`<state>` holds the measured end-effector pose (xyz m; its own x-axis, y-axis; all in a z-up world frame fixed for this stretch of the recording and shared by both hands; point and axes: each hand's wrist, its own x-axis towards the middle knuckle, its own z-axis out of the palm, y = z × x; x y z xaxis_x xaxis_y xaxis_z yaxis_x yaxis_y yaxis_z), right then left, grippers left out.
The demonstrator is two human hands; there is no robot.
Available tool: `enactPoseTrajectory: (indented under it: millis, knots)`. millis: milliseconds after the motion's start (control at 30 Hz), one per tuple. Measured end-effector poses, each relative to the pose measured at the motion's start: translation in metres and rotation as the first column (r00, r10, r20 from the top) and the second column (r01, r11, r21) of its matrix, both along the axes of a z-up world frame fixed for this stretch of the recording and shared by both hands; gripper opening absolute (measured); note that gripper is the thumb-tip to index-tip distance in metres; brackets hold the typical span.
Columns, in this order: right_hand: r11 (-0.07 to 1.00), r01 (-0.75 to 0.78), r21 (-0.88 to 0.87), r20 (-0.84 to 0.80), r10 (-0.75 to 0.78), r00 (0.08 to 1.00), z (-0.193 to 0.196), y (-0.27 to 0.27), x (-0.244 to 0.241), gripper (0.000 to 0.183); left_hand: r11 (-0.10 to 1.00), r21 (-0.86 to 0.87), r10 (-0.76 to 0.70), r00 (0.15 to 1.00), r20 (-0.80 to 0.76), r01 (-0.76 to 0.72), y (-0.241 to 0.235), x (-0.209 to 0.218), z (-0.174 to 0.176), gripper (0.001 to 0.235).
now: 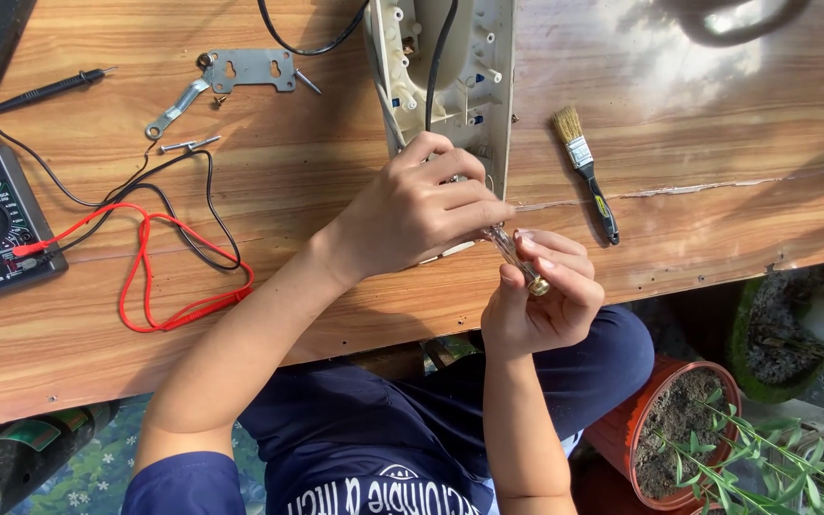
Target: The person uses a screwdriver to unscrew and remove a small component from the internal wiring of a disassembled appliance. They then manipulate the wires and the removed component with their hands.
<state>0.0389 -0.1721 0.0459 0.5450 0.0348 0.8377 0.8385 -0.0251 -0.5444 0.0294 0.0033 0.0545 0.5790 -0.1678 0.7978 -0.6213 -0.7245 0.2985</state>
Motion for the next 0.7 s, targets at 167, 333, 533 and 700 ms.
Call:
enactPoseTrajectory:
  millis: [167, 333, 533, 700]
  knots:
    - [0.998, -0.008, -0.069, 0.022, 0.009, 1.0, 0.001, 0.0, 0.0, 0.027, 0.998, -0.013, -0.066, 0.995, -0.073, 0.065, 0.004, -0.005, 0.009, 0.014]
    - [0.979, 0.101, -0.175, 0.09, -0.087, 0.992, 0.005, 0.004, 0.0, 0.04, 0.997, -0.057, -0.049, 0.996, -0.072, 0.045, 0.004, 0.0, 0.004, 0.016]
    - [1.0, 0.016, 0.007, -0.024, -0.016, 1.0, 0.0, -0.003, 0.002, 0.032, 1.0, -0.008, 0.007, 0.999, -0.046, -0.008, -0.001, 0.005, 0.007, 0.022]
    - [0.996, 0.024, -0.083, -0.006, -0.025, 1.0, 0.008, 0.003, 0.001, 0.027, 1.0, 0.019, -0.016, 0.998, -0.064, 0.017, 0.004, -0.006, 0.02, 0.011]
